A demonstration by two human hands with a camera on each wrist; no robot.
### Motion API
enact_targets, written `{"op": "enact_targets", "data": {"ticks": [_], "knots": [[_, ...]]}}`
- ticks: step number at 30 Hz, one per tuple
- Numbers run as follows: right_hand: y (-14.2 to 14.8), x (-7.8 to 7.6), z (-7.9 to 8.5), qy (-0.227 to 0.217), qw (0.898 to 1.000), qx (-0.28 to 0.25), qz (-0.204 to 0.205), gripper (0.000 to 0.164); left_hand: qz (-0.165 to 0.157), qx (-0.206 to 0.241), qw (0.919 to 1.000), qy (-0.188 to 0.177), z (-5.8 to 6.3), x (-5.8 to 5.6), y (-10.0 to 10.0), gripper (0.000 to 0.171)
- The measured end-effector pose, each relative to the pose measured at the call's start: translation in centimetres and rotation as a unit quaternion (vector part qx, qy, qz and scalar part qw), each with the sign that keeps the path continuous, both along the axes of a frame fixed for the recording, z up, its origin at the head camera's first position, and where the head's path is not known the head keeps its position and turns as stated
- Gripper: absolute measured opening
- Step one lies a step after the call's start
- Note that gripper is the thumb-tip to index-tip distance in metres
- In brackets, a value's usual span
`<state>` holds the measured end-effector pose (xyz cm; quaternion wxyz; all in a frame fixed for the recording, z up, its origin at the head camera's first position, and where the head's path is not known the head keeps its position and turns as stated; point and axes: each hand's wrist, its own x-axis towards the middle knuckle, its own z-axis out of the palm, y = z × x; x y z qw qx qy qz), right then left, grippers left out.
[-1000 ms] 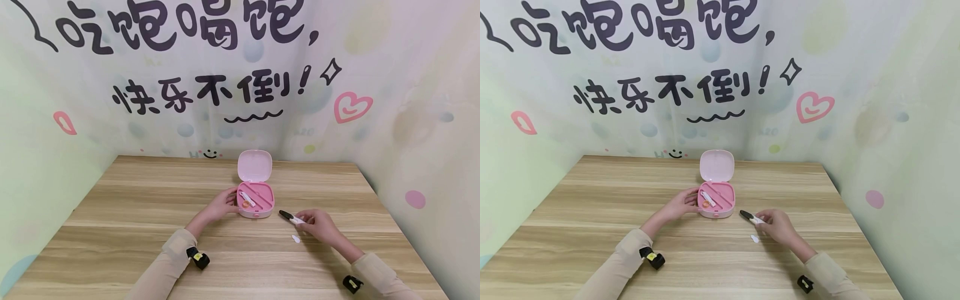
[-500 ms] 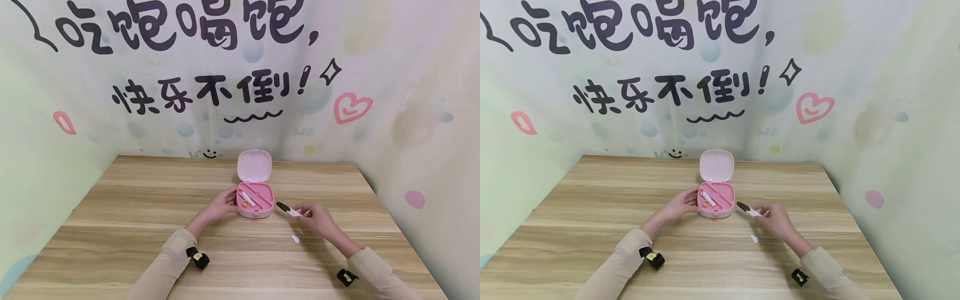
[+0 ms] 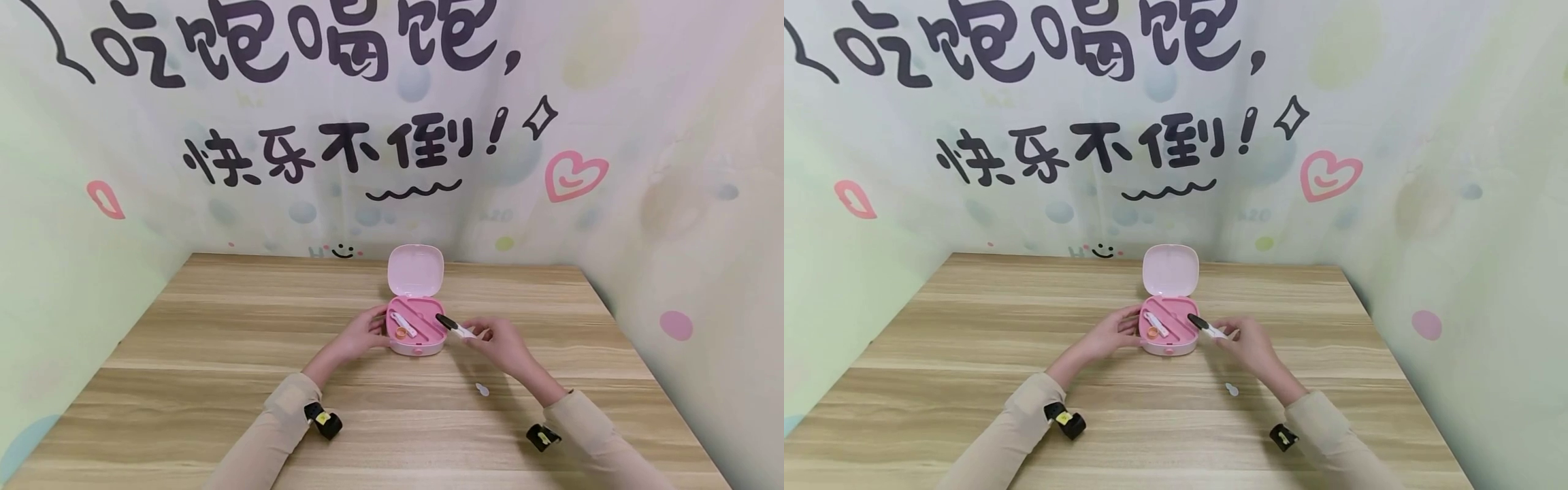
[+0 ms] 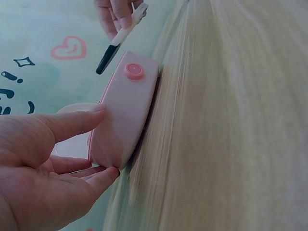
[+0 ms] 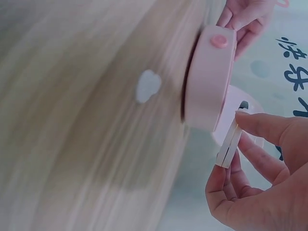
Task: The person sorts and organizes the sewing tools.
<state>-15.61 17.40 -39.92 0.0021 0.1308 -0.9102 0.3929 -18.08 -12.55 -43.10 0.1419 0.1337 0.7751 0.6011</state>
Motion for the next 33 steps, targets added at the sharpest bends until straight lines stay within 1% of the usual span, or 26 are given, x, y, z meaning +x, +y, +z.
{"op": "enact_targets", "data": {"ticks": [8,13,16,22,28,33], "knots": [[-1.6,-1.0,0.4,0.012,1.0,-0.008,-0.002,0.023,0.002,-0.002,1.0,0.0,0.2,0.2,0.0,0.078],[-2.6,-1.5,0.6,0.015,1.0,0.002,-0.009,0.024,0.002,-0.001,1.0,-0.003,0.2,0.2,0.0,0.077],[-3.1,-1.8,0.6,0.02,1.0,0.008,-0.006,0.024,0.0,-0.001,1.0,-0.001,0.1,0.1,0.0,0.077],[-3.9,-2.4,0.5,0.01,1.0,-0.003,-0.004,0.024,-0.002,0.003,1.0,-0.002,0.1,0.1,0.0,0.077],[-4.9,-2.9,0.4,0.008,1.0,0.001,-0.012,0.023,-0.004,0.002,1.0,-0.004,0.0,0.0,0.0,0.077],[-5.6,-3.3,0.2,0.005,1.0,0.003,-0.01,0.02,-0.007,0.001,1.0,-0.002,0.0,0.0,0.0,0.077]]}}
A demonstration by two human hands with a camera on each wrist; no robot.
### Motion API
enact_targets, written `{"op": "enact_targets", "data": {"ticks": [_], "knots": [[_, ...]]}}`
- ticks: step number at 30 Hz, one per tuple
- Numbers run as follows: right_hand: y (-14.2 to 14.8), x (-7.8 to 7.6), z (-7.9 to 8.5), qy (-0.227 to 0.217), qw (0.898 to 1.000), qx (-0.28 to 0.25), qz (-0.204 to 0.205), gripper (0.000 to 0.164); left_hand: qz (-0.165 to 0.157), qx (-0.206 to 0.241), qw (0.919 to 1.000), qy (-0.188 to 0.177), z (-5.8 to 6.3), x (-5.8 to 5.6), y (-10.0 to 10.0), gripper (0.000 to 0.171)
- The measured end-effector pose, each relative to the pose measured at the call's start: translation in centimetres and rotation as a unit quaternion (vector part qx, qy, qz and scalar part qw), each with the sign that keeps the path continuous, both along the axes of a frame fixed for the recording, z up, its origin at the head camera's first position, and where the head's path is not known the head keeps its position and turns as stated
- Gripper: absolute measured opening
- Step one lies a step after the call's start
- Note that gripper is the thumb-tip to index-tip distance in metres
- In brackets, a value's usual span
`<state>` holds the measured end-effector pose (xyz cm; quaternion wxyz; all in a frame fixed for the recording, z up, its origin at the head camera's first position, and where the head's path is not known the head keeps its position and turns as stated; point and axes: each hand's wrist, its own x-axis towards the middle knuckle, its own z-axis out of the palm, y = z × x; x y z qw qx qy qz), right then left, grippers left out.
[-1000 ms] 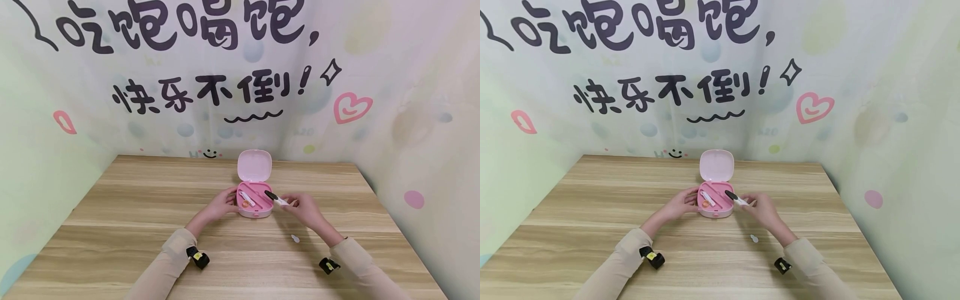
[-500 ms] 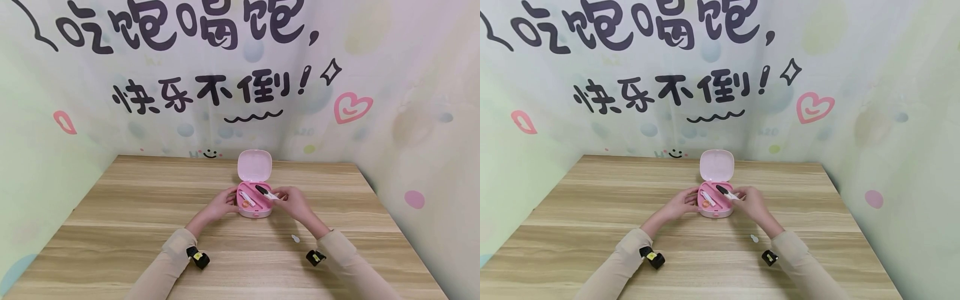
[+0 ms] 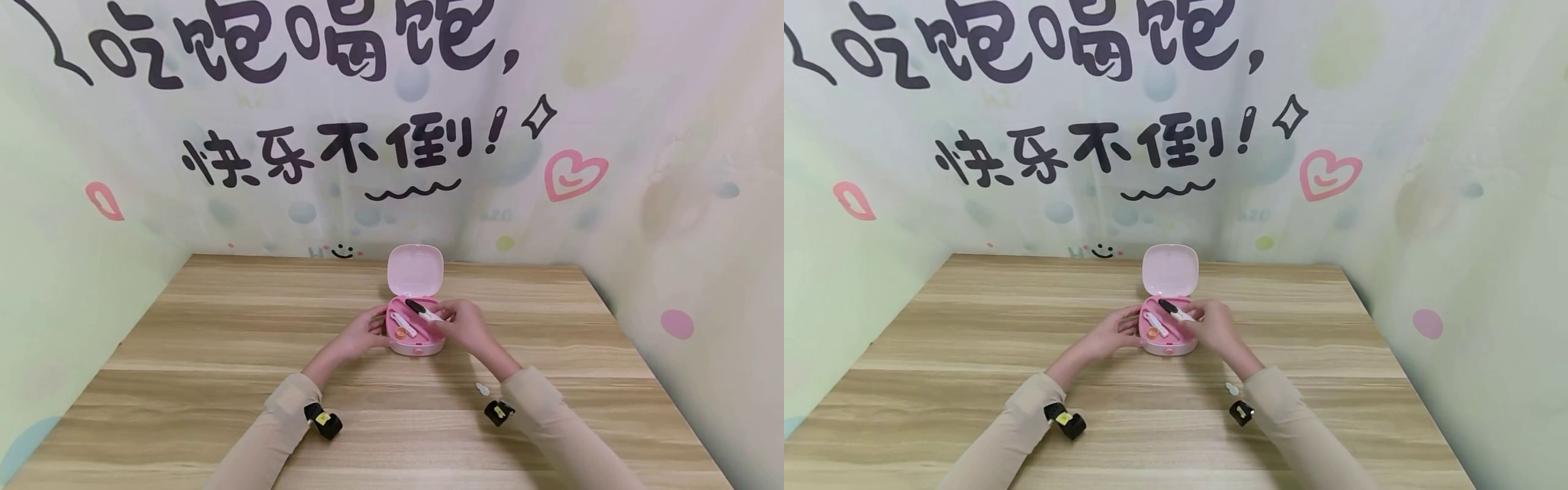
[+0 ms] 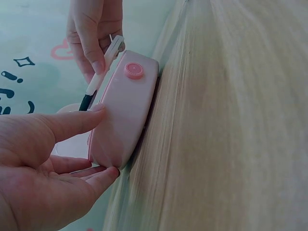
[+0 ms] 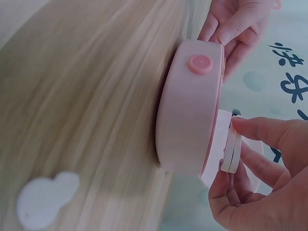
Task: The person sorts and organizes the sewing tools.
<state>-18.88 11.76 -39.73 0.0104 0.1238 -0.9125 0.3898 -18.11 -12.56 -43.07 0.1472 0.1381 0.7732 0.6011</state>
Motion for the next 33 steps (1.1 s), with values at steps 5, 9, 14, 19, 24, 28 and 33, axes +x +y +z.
{"op": "enact_targets", "data": {"ticks": [5,9,14,19,24,28,33], "knots": [[-0.9,-0.2,0.0,-0.001,1.0,-0.001,0.008,0.02,0.0,0.001,1.0,0.003,0.0,0.0,0.0,0.077],[-1.4,-0.3,-0.1,0.006,1.0,-0.004,0.013,0.02,-0.003,-0.004,1.0,0.008,-0.1,0.0,0.0,0.077],[-1.9,-0.4,-0.2,0.007,1.0,-0.002,0.013,0.018,-0.014,0.0,0.9998,0.014,0.0,-0.1,-0.1,0.077],[-2.3,-0.6,-0.4,0.007,1.0,0.005,0.009,0.017,-0.013,0.001,0.9999,0.011,-0.1,-0.2,0.0,0.077],[-2.6,-0.7,-0.5,0.008,1.0,0.015,0.004,0.017,-0.007,-0.004,0.9999,0.01,-0.1,-0.1,0.0,0.077],[-2.7,-0.8,-0.6,0.007,1.0,0.019,-0.005,0.017,-0.004,-0.006,0.9999,0.007,-0.1,-0.2,0.0,0.078],[-2.9,-0.9,-0.7,0.001,1.0,0.024,-0.014,0.017,0.003,-0.006,1.0,0.002,-0.2,-0.2,0.0,0.078]]}}
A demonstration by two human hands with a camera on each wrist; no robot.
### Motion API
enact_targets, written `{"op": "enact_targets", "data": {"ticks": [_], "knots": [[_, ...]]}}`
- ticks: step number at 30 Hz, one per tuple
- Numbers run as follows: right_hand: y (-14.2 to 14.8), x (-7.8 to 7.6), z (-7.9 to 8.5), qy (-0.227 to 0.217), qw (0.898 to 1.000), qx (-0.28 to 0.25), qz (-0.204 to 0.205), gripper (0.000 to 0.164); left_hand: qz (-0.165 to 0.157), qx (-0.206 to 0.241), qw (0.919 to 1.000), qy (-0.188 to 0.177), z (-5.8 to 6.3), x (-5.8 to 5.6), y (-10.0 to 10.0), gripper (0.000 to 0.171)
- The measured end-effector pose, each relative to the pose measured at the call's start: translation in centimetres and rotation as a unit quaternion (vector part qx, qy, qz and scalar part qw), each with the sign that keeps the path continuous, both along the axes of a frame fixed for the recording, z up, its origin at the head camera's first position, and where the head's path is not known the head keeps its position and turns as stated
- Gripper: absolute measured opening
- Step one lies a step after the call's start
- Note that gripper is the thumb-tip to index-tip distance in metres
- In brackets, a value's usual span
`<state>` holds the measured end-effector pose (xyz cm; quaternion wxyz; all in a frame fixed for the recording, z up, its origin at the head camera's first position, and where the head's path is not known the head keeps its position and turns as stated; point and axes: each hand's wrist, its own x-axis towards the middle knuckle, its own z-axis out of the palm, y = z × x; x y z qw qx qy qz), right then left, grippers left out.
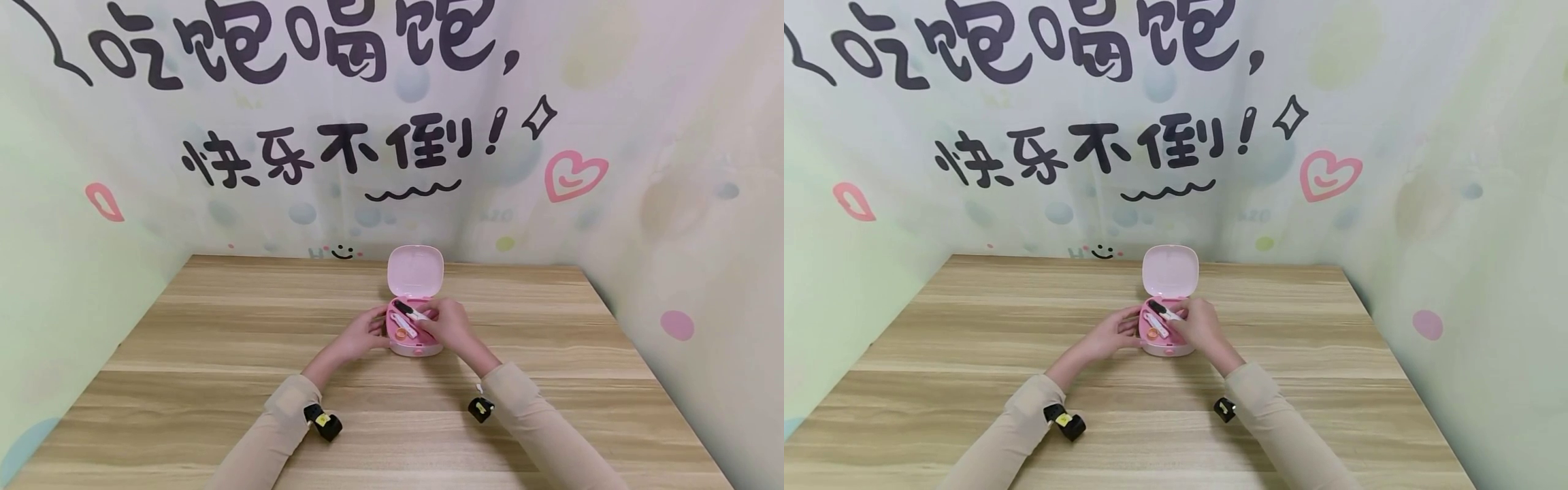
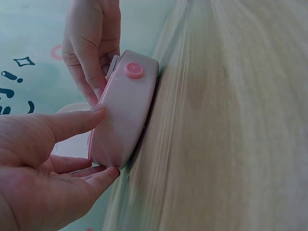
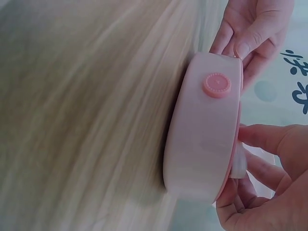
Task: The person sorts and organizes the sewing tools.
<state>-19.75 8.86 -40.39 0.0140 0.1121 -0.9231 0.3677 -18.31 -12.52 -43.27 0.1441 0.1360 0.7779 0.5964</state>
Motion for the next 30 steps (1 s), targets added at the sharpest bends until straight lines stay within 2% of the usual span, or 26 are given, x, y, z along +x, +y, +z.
{"op": "enact_targets", "data": {"ticks": [10,30], "knots": [[-0.44,0.12,-0.16,0.009,1.0,0.008,-0.01,0.019,-0.008,0.008,0.9999,-0.001,0.18,0.05,-0.04,0.078],[0.28,0.43,0.03,-0.001,1.0,-0.024,0.001,0.017,-0.006,0.002,1.0,0.007,0.26,0.05,0.02,0.076]]}}
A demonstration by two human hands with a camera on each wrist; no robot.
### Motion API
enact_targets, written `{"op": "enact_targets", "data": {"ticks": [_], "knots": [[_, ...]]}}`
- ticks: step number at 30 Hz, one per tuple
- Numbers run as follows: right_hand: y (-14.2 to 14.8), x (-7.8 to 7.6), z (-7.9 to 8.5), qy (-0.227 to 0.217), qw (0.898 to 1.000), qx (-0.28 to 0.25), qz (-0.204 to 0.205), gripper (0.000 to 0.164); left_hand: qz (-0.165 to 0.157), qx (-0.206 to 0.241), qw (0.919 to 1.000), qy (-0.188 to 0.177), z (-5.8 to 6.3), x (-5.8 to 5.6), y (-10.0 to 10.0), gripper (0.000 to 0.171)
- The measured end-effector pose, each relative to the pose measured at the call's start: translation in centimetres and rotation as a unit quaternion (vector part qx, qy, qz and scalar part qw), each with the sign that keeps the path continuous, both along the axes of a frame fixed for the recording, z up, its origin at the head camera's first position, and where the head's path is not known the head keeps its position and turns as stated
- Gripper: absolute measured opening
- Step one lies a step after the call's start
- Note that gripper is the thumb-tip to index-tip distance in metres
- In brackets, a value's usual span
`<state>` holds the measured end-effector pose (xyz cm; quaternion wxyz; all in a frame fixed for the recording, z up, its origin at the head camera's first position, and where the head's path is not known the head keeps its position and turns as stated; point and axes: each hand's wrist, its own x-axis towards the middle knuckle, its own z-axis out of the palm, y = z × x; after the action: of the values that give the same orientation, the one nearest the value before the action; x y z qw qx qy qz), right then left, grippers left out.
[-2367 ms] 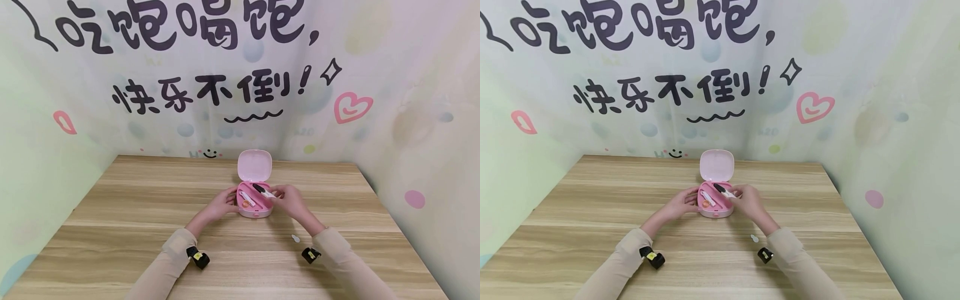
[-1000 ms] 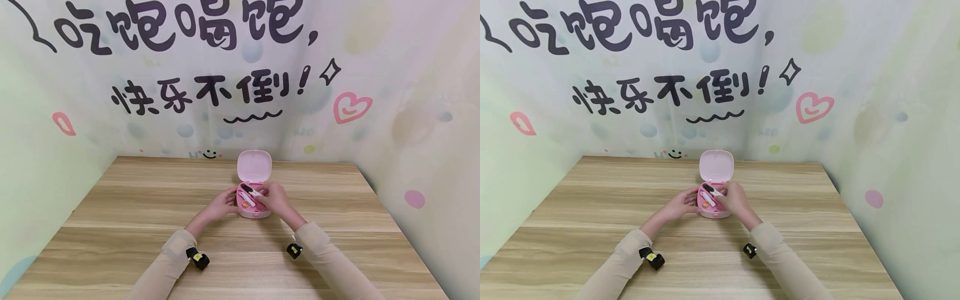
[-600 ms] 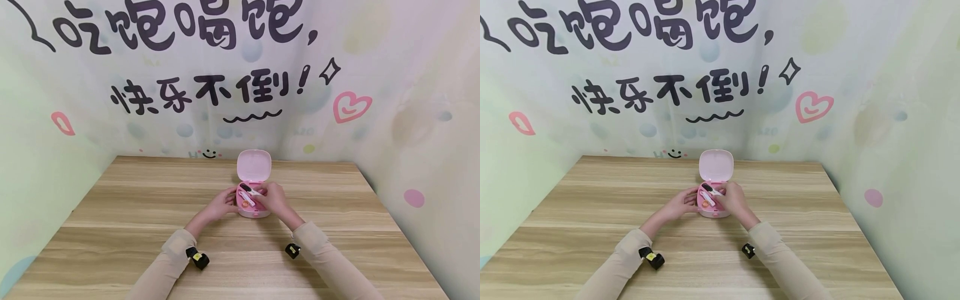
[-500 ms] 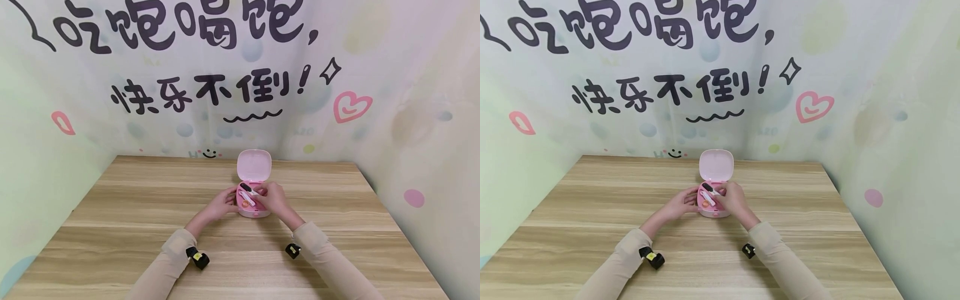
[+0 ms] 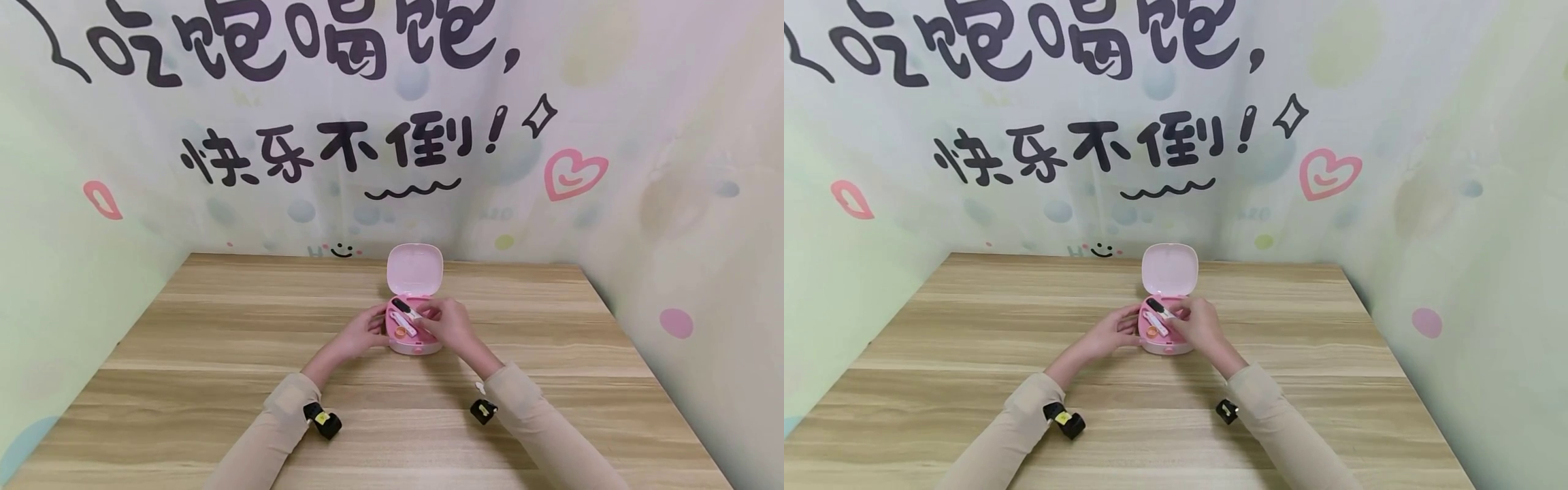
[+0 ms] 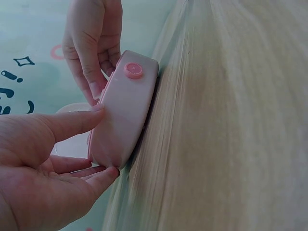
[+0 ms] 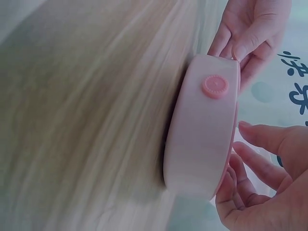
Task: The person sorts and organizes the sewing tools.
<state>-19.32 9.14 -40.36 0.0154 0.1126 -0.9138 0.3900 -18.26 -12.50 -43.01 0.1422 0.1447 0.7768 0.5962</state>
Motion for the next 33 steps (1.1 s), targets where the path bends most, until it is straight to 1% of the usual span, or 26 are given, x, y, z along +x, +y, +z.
{"op": "enact_targets", "data": {"ticks": [6,8,11,19,24,27,33], "knots": [[0.8,0.5,0.0,0.014,1.0,-0.017,0.005,0.016,0.002,0.004,1.0,-0.003,0.0,0.0,0.0,0.077],[1.1,0.7,0.0,0.015,1.0,-0.018,0.006,0.016,0.0,0.004,1.0,-0.003,0.0,0.0,0.0,0.076],[1.7,1.0,0.0,0.006,1.0,-0.016,0.003,0.017,-0.001,0.001,1.0,-0.002,0.1,0.0,0.0,0.075],[3.3,1.9,-0.2,0.016,0.999,-0.045,0.017,0.018,-0.002,0.001,1.0,-0.002,0.0,0.0,-0.1,0.075],[4.0,2.6,0.0,0.012,0.999,-0.046,0.017,0.02,0.001,0.005,1.0,-0.004,0.0,0.0,-0.1,0.074],[4.4,2.9,0.1,0.011,0.999,-0.043,0.019,0.021,-0.003,0.004,1.0,-0.002,0.0,0.0,-0.1,0.075],[5.5,3.7,0.3,0.018,0.999,-0.028,0.024,0.022,-0.003,0.001,1.0,-0.001,-0.1,0.0,-0.1,0.076]]}}
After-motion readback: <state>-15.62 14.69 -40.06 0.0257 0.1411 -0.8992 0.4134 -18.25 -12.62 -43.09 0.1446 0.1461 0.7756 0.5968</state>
